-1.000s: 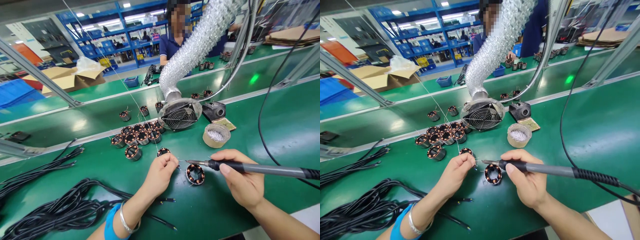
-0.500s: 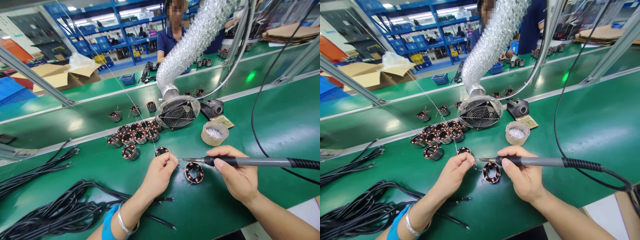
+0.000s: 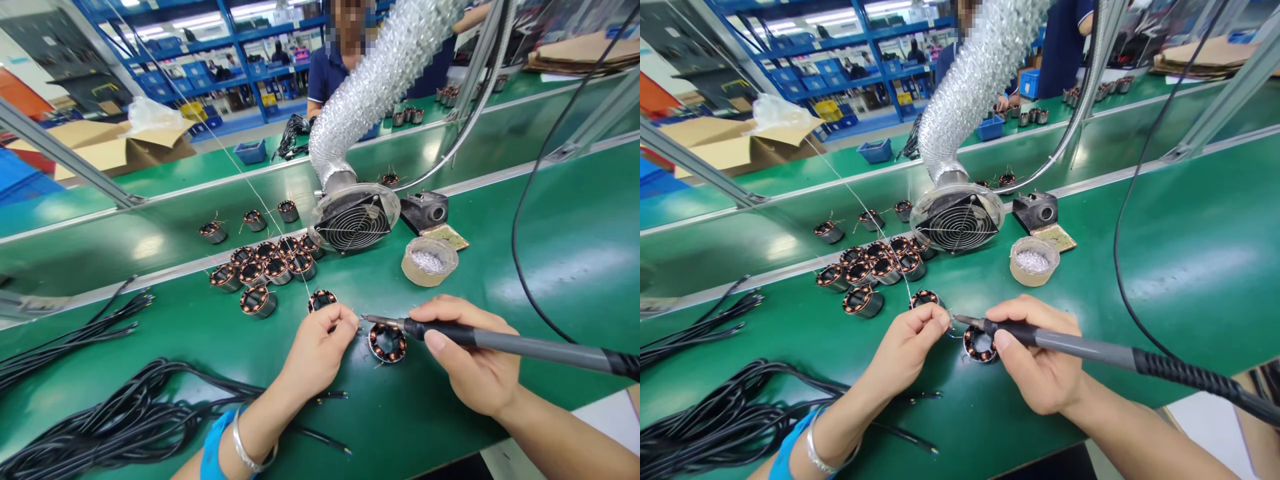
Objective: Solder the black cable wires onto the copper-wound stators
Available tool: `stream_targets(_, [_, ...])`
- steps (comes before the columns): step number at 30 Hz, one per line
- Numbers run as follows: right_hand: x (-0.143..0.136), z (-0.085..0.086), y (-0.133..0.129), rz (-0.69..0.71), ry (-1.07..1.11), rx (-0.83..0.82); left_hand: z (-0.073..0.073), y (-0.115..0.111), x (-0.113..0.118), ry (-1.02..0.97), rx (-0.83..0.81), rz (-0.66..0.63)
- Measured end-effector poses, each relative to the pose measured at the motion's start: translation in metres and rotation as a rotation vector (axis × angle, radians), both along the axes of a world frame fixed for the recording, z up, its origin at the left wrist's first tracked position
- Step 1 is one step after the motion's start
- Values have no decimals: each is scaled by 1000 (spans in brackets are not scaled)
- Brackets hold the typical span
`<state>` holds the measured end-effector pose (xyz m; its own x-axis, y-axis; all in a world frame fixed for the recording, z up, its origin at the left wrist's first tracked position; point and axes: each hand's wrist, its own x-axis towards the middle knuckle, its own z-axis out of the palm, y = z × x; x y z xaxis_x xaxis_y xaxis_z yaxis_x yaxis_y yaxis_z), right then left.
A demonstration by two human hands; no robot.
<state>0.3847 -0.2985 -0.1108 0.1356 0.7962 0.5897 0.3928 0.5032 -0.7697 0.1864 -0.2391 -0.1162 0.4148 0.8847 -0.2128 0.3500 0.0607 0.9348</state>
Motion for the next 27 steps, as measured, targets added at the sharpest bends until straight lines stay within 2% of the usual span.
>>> stream_targets(8, [-6,11,-1,21,-101,105,0,0,0,17,23,6])
stream_targets(15, [-5,9,-4,96,-186,150,2,-1,-1,31,48,12])
stream_targets(27, [-5,9,-4,92,-134,175,2,-2,-1,40,74,15])
